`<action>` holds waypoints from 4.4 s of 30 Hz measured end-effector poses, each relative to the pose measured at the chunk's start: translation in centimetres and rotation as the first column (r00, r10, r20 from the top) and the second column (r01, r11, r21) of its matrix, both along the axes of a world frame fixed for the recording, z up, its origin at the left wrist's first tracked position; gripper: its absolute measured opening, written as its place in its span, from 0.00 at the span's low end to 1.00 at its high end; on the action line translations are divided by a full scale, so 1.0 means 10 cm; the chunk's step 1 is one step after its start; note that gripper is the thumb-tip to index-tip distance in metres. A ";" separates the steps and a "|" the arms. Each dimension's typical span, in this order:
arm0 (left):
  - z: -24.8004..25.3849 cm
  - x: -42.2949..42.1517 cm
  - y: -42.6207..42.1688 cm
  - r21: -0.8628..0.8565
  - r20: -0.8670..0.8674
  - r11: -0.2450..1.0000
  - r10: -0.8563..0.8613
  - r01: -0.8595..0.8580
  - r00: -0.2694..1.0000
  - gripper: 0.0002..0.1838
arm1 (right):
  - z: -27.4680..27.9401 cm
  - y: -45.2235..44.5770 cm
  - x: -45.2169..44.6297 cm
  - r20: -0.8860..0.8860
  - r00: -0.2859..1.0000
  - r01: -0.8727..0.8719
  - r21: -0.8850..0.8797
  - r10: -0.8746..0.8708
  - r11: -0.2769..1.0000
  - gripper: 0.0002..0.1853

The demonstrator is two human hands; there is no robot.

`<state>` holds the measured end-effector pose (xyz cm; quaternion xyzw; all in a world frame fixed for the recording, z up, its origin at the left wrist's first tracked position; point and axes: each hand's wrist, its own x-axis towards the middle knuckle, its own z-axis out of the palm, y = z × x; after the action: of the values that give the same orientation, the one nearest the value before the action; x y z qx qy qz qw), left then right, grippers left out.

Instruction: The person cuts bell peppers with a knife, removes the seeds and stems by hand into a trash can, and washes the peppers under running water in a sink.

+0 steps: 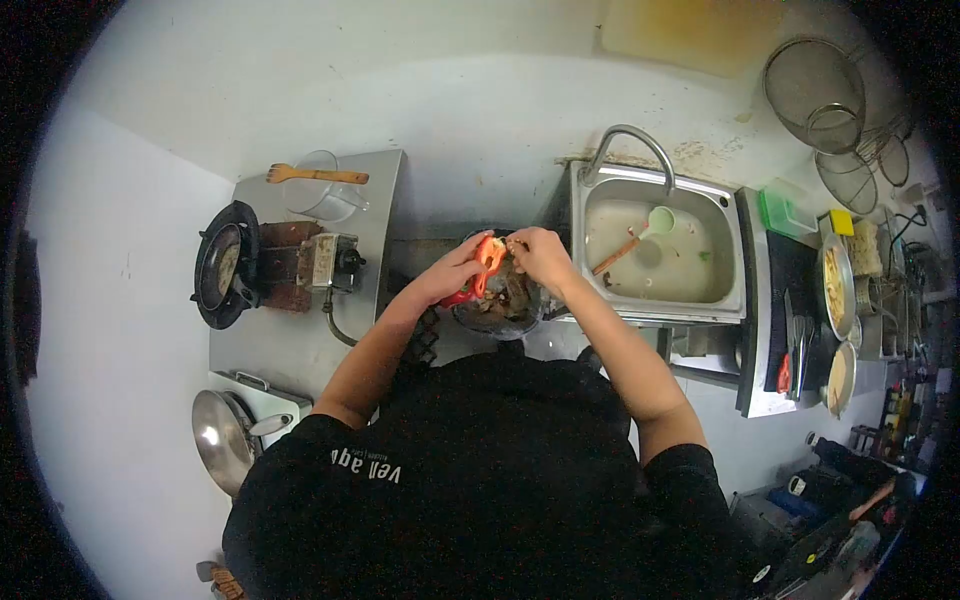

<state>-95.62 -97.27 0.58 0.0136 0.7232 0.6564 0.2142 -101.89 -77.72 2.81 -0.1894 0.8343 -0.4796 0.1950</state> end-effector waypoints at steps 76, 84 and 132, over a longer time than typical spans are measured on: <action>0.35 0.16 -0.07 0.058 0.236 0.998 -0.024 0.011 0.971 0.24 | -0.42 -0.21 -0.01 -0.533 0.836 -0.081 0.119 0.132 0.990 0.04; 0.37 0.19 -0.06 -0.019 0.190 1.000 0.025 -0.022 0.982 0.27 | -0.70 0.04 -0.11 -0.511 0.857 -0.001 0.113 0.059 0.994 0.10; 0.43 -1.50 3.25 -0.478 -0.563 0.869 -0.416 0.128 0.714 0.32 | 0.25 3.38 -1.09 0.295 0.952 0.043 -0.389 0.080 0.920 0.20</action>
<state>-110.67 -64.73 4.85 0.3045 0.8607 0.4056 0.0442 -112.82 -43.94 5.34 -0.1560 0.6798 -0.6579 0.2841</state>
